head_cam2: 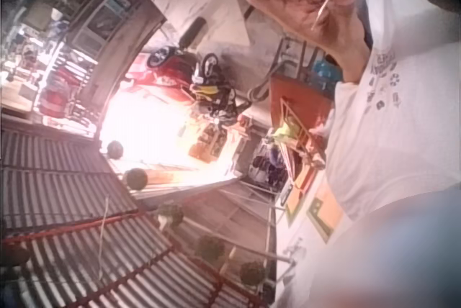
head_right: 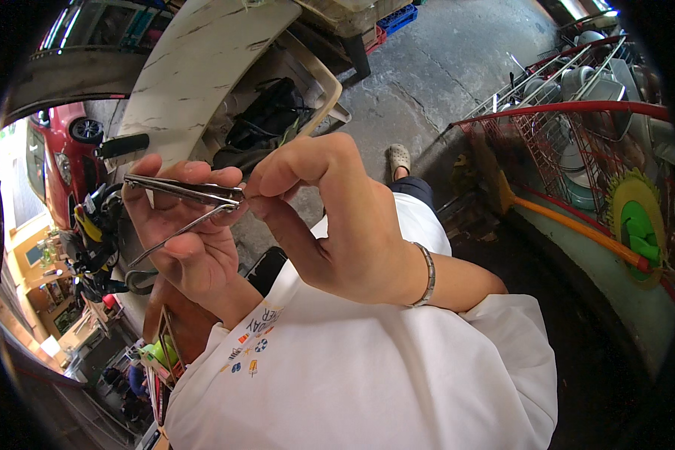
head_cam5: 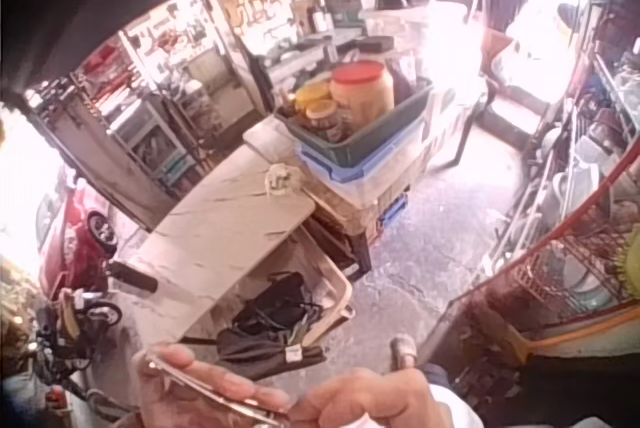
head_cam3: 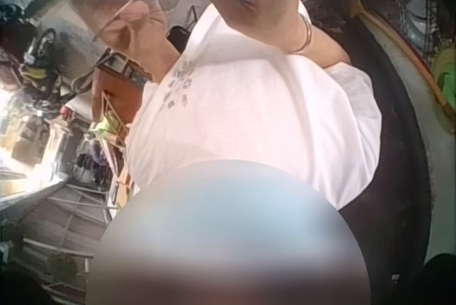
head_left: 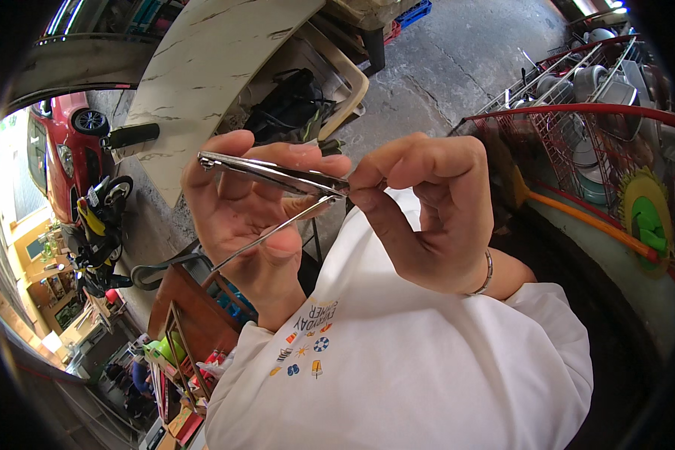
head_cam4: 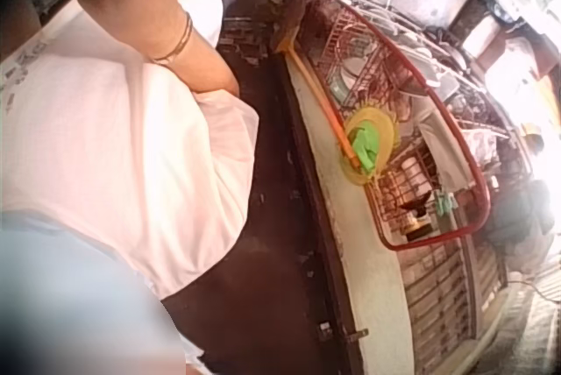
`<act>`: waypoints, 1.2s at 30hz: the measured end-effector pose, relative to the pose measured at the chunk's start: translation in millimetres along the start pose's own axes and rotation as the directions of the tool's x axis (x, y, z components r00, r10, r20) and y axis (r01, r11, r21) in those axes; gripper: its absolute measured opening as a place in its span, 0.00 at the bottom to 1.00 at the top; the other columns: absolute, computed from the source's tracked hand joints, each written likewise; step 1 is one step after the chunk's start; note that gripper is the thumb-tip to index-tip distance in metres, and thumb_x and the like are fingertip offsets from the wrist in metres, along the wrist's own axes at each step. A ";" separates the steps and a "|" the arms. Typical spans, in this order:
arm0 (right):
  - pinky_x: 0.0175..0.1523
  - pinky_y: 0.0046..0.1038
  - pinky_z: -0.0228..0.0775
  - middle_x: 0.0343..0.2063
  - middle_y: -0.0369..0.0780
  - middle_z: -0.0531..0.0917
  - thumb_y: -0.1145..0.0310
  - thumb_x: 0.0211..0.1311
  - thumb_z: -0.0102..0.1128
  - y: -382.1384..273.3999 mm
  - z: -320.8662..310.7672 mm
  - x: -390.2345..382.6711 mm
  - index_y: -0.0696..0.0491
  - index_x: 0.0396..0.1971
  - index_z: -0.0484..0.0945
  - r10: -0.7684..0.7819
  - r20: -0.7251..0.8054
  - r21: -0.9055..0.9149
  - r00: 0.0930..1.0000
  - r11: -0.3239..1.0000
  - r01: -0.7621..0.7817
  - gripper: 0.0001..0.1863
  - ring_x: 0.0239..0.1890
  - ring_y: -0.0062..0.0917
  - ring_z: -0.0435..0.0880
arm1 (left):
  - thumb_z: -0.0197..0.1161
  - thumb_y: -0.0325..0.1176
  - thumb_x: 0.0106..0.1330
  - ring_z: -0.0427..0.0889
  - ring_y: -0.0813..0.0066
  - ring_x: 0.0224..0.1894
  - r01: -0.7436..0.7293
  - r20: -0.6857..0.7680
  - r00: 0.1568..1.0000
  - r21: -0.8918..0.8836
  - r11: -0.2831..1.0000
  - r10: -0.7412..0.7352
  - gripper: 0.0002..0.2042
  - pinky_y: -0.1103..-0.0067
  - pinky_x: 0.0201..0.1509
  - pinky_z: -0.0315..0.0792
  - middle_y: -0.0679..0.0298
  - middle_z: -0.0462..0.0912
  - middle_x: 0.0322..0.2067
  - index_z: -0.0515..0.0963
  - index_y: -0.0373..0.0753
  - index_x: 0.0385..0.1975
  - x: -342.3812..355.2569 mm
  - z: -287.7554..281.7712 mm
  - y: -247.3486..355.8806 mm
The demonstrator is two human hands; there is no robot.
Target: The person assembles a spray gun, then spray paints a wooden frame placed on a fan outdoors. After painting, the person moves the frame and places it on a workbench.
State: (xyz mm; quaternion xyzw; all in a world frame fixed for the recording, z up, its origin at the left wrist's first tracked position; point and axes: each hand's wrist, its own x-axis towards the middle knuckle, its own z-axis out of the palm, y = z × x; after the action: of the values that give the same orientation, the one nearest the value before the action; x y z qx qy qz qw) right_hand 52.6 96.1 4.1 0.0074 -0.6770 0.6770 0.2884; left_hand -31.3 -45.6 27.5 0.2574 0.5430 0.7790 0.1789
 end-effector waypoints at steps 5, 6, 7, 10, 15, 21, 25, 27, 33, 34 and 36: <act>0.46 0.21 0.76 0.37 0.46 0.78 0.96 0.53 0.55 0.7 1.1 0.6 0.57 0.42 0.59 0.004 -0.007 0.022 1.000 1.000 -0.004 0.24 0.37 0.22 0.81 | 0.66 0.42 0.62 0.80 0.46 0.52 -0.033 -0.014 0.999 0.028 0.999 0.033 0.38 0.61 0.48 0.84 0.40 0.73 0.52 0.50 0.31 0.64 0.2 2.1 -1.7; 0.46 0.21 0.76 0.37 0.46 0.78 0.96 0.53 0.55 1.2 1.1 0.7 0.57 0.42 0.59 0.004 -0.007 0.023 1.000 1.000 -0.004 0.24 0.37 0.22 0.81 | 0.66 0.42 0.62 0.80 0.46 0.52 -0.041 -0.016 0.999 0.034 0.999 0.042 0.38 0.61 0.48 0.84 0.40 0.73 0.52 0.50 0.31 0.64 0.4 2.4 -2.1; 0.46 0.21 0.75 0.37 0.46 0.77 0.96 0.53 0.55 1.7 1.0 0.9 0.57 0.42 0.59 0.004 -0.008 0.025 1.000 1.000 -0.004 0.24 0.37 0.22 0.81 | 0.66 0.42 0.62 0.80 0.46 0.52 -0.050 -0.005 0.999 0.032 0.998 0.050 0.38 0.61 0.48 0.84 0.40 0.73 0.52 0.50 0.31 0.64 1.3 1.5 -2.5; 0.46 0.21 0.75 0.37 0.46 0.77 0.96 0.53 0.55 1.8 1.2 1.6 0.56 0.42 0.59 0.008 -0.012 0.031 1.000 0.999 -0.008 0.23 0.37 0.22 0.80 | 0.65 0.42 0.63 0.80 0.46 0.52 -0.068 0.017 0.998 0.022 0.997 0.068 0.37 0.61 0.48 0.84 0.40 0.73 0.52 0.51 0.31 0.64 2.3 -0.4 -3.8; 0.46 0.20 0.75 0.37 0.46 0.77 0.96 0.53 0.55 1.9 0.9 2.6 0.56 0.42 0.59 0.011 -0.015 0.033 1.000 0.999 -0.010 0.23 0.37 0.22 0.80 | 0.65 0.40 0.64 0.80 0.46 0.52 -0.076 0.056 0.996 0.016 0.997 0.075 0.35 0.60 0.48 0.83 0.39 0.74 0.51 0.52 0.33 0.64 4.1 -1.8 -2.9; 0.46 0.20 0.74 0.37 0.46 0.77 0.96 0.53 0.55 1.8 0.2 3.4 0.56 0.42 0.60 0.009 -0.014 0.015 1.000 1.000 -0.008 0.23 0.37 0.22 0.80 | 0.66 0.35 0.63 0.81 0.44 0.50 -0.169 0.043 0.984 -0.022 0.985 0.170 0.32 0.59 0.47 0.83 0.38 0.76 0.49 0.57 0.33 0.61 5.7 -3.1 -11.1; 0.45 0.19 0.74 0.36 0.45 0.77 0.95 0.53 0.55 2.1 0.1 2.7 0.56 0.42 0.60 0.010 -0.016 0.001 1.000 1.000 -0.010 0.23 0.37 0.21 0.80 | 0.72 0.32 0.57 0.84 0.47 0.43 -0.145 -0.100 0.986 -0.079 0.986 0.137 0.30 0.60 0.44 0.84 0.42 0.80 0.42 0.62 0.35 0.56 4.1 8.0 -8.3; 0.45 0.19 0.73 0.36 0.45 0.77 0.95 0.53 0.55 2.5 -0.1 2.1 0.56 0.42 0.60 0.010 -0.019 -0.008 1.000 1.000 -0.010 0.23 0.37 0.21 0.79 | 0.75 0.30 0.54 0.85 0.48 0.41 -0.134 -0.155 0.981 -0.088 0.987 0.119 0.30 0.60 0.43 0.85 0.44 0.82 0.40 0.64 0.36 0.53 3.8 10.6 -7.3; 0.45 0.20 0.73 0.36 0.45 0.78 0.96 0.53 0.56 0.8 -0.5 2.1 0.56 0.41 0.60 0.011 -0.017 0.000 1.000 1.000 -0.011 0.23 0.37 0.21 0.79 | 0.72 0.26 0.56 0.85 0.50 0.41 -0.181 -0.137 0.976 -0.080 0.980 0.169 0.26 0.58 0.43 0.84 0.43 0.82 0.38 0.64 0.35 0.51 3.5 8.9 -9.9; 0.45 0.20 0.73 0.36 0.45 0.78 0.96 0.53 0.56 1.4 -0.6 1.7 0.56 0.41 0.60 0.009 -0.016 0.001 1.000 1.000 -0.009 0.23 0.37 0.21 0.79 | 0.72 0.26 0.57 0.85 0.50 0.40 -0.189 -0.138 0.975 -0.080 0.979 0.177 0.26 0.58 0.44 0.84 0.43 0.82 0.38 0.64 0.35 0.51 3.6 9.1 -10.4; 0.45 0.20 0.73 0.36 0.45 0.78 0.96 0.53 0.56 2.0 -0.6 0.8 0.56 0.41 0.60 0.010 -0.017 0.005 1.000 1.000 -0.009 0.23 0.37 0.22 0.79 | 0.71 0.26 0.57 0.85 0.51 0.40 -0.200 -0.137 0.972 -0.075 0.977 0.188 0.25 0.57 0.44 0.84 0.43 0.81 0.38 0.64 0.35 0.50 3.4 9.3 -10.7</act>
State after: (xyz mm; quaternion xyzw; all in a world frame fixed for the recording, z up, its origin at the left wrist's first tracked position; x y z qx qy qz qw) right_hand 51.4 97.1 2.6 -0.0010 -0.6727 0.6803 0.2910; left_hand -28.5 -32.9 20.7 0.2500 0.4906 0.8311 0.0775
